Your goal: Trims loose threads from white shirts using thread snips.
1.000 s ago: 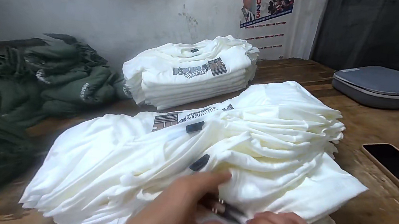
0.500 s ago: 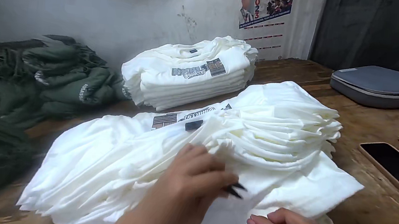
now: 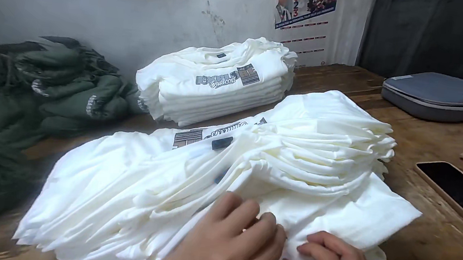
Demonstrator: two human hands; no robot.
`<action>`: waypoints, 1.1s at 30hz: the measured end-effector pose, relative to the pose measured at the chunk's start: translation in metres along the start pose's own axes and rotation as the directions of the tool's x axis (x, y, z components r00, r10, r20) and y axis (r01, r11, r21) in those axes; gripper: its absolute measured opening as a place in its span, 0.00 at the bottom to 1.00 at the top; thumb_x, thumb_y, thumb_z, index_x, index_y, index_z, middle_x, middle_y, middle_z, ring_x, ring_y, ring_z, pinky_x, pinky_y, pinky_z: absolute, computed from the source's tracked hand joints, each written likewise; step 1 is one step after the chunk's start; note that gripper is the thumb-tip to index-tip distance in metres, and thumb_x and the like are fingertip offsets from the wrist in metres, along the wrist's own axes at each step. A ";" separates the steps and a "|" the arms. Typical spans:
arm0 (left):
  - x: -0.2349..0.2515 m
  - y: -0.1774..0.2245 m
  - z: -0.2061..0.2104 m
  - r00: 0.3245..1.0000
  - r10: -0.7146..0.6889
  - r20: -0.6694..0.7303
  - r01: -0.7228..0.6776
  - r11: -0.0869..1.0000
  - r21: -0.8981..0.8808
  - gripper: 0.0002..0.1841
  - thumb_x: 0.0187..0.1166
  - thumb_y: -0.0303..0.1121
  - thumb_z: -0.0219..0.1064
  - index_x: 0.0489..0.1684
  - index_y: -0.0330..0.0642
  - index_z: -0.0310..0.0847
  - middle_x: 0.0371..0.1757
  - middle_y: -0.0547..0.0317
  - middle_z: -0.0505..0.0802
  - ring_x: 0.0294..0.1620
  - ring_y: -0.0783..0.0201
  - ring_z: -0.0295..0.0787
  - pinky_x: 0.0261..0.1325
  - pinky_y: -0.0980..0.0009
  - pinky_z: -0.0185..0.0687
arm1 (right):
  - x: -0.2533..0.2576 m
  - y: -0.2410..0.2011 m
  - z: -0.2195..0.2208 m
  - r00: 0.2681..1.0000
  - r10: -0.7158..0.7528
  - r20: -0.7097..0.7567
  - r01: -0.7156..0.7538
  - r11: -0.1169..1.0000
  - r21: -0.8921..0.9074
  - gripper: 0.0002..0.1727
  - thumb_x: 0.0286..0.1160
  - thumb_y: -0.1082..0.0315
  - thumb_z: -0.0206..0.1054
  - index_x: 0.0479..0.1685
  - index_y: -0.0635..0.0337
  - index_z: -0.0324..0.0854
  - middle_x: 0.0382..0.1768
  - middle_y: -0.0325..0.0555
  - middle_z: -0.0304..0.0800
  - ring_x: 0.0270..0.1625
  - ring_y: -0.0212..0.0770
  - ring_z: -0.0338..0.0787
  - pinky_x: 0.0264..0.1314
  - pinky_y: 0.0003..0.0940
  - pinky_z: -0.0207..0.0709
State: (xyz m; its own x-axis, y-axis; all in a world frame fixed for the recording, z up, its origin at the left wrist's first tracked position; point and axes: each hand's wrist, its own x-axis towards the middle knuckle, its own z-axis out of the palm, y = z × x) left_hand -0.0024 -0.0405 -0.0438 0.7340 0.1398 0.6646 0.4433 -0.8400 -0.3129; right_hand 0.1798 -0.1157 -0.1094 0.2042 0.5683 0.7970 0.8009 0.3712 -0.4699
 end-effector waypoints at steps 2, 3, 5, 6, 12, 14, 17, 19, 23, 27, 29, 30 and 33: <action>0.000 0.002 -0.002 1.000 -0.001 -0.007 0.001 0.999 0.038 0.12 0.84 0.26 0.57 0.47 0.50 0.88 0.40 0.62 0.89 0.40 0.59 0.76 0.47 0.61 0.64 | 0.003 -0.005 0.002 1.000 0.029 -0.002 -0.029 0.999 -0.032 0.14 0.67 0.54 0.74 0.38 0.56 0.90 0.43 0.50 0.90 0.49 0.41 0.84 0.55 0.33 0.73; 0.001 0.003 -0.005 1.000 -0.010 -0.008 0.011 0.999 0.046 0.12 0.85 0.26 0.57 0.47 0.50 0.88 0.41 0.62 0.89 0.40 0.59 0.76 0.48 0.62 0.64 | 0.004 -0.005 0.004 0.999 0.037 -0.006 -0.037 0.999 -0.027 0.13 0.67 0.55 0.73 0.37 0.55 0.91 0.43 0.50 0.90 0.48 0.41 0.83 0.54 0.33 0.72; 0.003 0.007 -0.012 1.000 -0.022 0.021 0.020 0.997 0.069 0.11 0.86 0.26 0.58 0.51 0.50 0.87 0.43 0.60 0.89 0.41 0.59 0.77 0.50 0.60 0.64 | 0.003 -0.003 0.004 0.999 0.034 -0.009 -0.034 0.999 -0.007 0.11 0.68 0.56 0.71 0.36 0.54 0.88 0.44 0.48 0.89 0.49 0.39 0.83 0.55 0.32 0.71; 0.004 0.010 -0.014 0.999 -0.013 0.044 0.009 0.995 0.096 0.12 0.86 0.26 0.58 0.54 0.50 0.87 0.46 0.59 0.90 0.42 0.58 0.78 0.51 0.59 0.65 | 0.003 -0.002 0.003 1.000 0.031 -0.006 -0.031 1.000 -0.001 0.11 0.68 0.56 0.70 0.36 0.54 0.87 0.44 0.48 0.89 0.50 0.40 0.83 0.56 0.32 0.71; -0.001 -0.009 0.011 0.984 -0.177 -0.009 0.172 0.970 -0.173 0.08 0.86 0.37 0.60 0.49 0.55 0.86 0.41 0.66 0.91 0.43 0.63 0.84 0.48 0.61 0.72 | 0.007 -0.013 0.002 0.999 0.038 0.026 -0.035 0.992 -0.125 0.23 0.60 0.45 0.77 0.38 0.57 0.88 0.42 0.51 0.90 0.44 0.47 0.84 0.49 0.40 0.73; -0.002 -0.027 0.013 0.955 -0.274 0.111 0.295 0.904 -0.310 0.12 0.76 0.42 0.69 0.55 0.58 0.87 0.47 0.69 0.90 0.46 0.70 0.87 0.49 0.67 0.84 | 0.013 -0.023 0.005 0.998 0.052 0.027 -0.045 0.977 -0.208 0.36 0.54 0.31 0.77 0.41 0.60 0.87 0.39 0.51 0.91 0.41 0.49 0.85 0.47 0.47 0.73; 0.002 -0.052 0.021 0.953 -0.251 0.168 0.301 0.758 -0.578 0.09 0.68 0.27 0.68 0.37 0.52 0.93 0.44 0.71 0.91 0.41 0.80 0.86 0.42 0.82 0.85 | 0.028 -0.036 0.023 0.998 0.056 0.012 -0.048 0.939 -0.340 0.43 0.51 0.19 0.69 0.37 0.56 0.88 0.31 0.46 0.87 0.36 0.49 0.84 0.50 0.54 0.69; 0.008 -0.062 0.014 0.959 -0.161 0.232 0.280 0.643 -0.712 0.09 0.72 0.23 0.65 0.39 0.46 0.91 0.56 0.66 0.93 0.49 0.77 0.89 0.51 0.80 0.87 | 0.037 -0.035 0.037 0.999 0.048 -0.020 -0.052 0.921 -0.385 0.30 0.54 0.31 0.73 0.30 0.50 0.89 0.27 0.40 0.85 0.35 0.46 0.84 0.50 0.55 0.68; 0.012 -0.068 0.013 0.951 -0.103 0.292 0.270 0.736 -0.621 0.11 0.70 0.22 0.67 0.43 0.48 0.90 0.52 0.65 0.91 0.44 0.78 0.87 0.45 0.81 0.87 | 0.034 -0.034 0.024 0.998 0.049 0.036 -0.039 0.971 -0.235 0.09 0.59 0.63 0.76 0.39 0.51 0.91 0.36 0.38 0.94 0.45 0.45 0.90 0.58 0.55 0.70; 0.008 -0.073 0.027 0.956 -0.129 0.265 0.272 0.732 -0.624 0.10 0.73 0.24 0.65 0.39 0.49 0.93 0.52 0.68 0.93 0.46 0.79 0.89 0.48 0.81 0.87 | 0.027 -0.024 0.027 0.999 0.042 0.012 -0.037 0.961 -0.273 0.27 0.61 0.35 0.75 0.36 0.50 0.92 0.34 0.39 0.93 0.42 0.45 0.88 0.57 0.52 0.72; 0.011 -0.075 0.021 0.954 -0.099 0.283 0.276 0.654 -0.704 0.12 0.76 0.22 0.61 0.43 0.46 0.91 0.52 0.67 0.94 0.46 0.78 0.89 0.50 0.80 0.87 | 0.031 -0.027 0.031 0.998 0.061 -0.003 -0.059 0.958 -0.281 0.26 0.58 0.34 0.76 0.34 0.49 0.92 0.33 0.37 0.91 0.42 0.44 0.88 0.57 0.54 0.70; 0.012 -0.074 0.018 0.950 -0.107 0.294 0.294 0.626 -0.722 0.13 0.76 0.22 0.60 0.45 0.45 0.90 0.47 0.68 0.94 0.43 0.79 0.87 0.47 0.81 0.84 | 0.032 -0.027 0.033 0.998 0.056 -0.016 -0.058 0.968 -0.245 0.18 0.59 0.44 0.78 0.34 0.48 0.92 0.33 0.35 0.92 0.43 0.42 0.89 0.58 0.55 0.69; 0.017 -0.065 0.018 0.907 -0.261 0.331 0.422 0.575 -0.701 0.08 0.82 0.25 0.60 0.45 0.44 0.86 0.38 0.70 0.90 0.37 0.82 0.84 0.42 0.84 0.81 | 0.031 -0.018 0.030 0.999 -0.021 -0.044 0.021 1.000 0.012 0.09 0.64 0.64 0.77 0.43 0.49 0.92 0.35 0.32 0.96 0.45 0.36 0.90 0.67 0.51 0.66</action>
State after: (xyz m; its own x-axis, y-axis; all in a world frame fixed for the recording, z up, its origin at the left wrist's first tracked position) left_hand -0.0089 0.0259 -0.0245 0.7201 0.5197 0.4599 0.2039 -0.7919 0.5756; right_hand 0.1550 -0.0823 -0.0876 0.2123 0.5277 0.8225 0.7984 0.3916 -0.4574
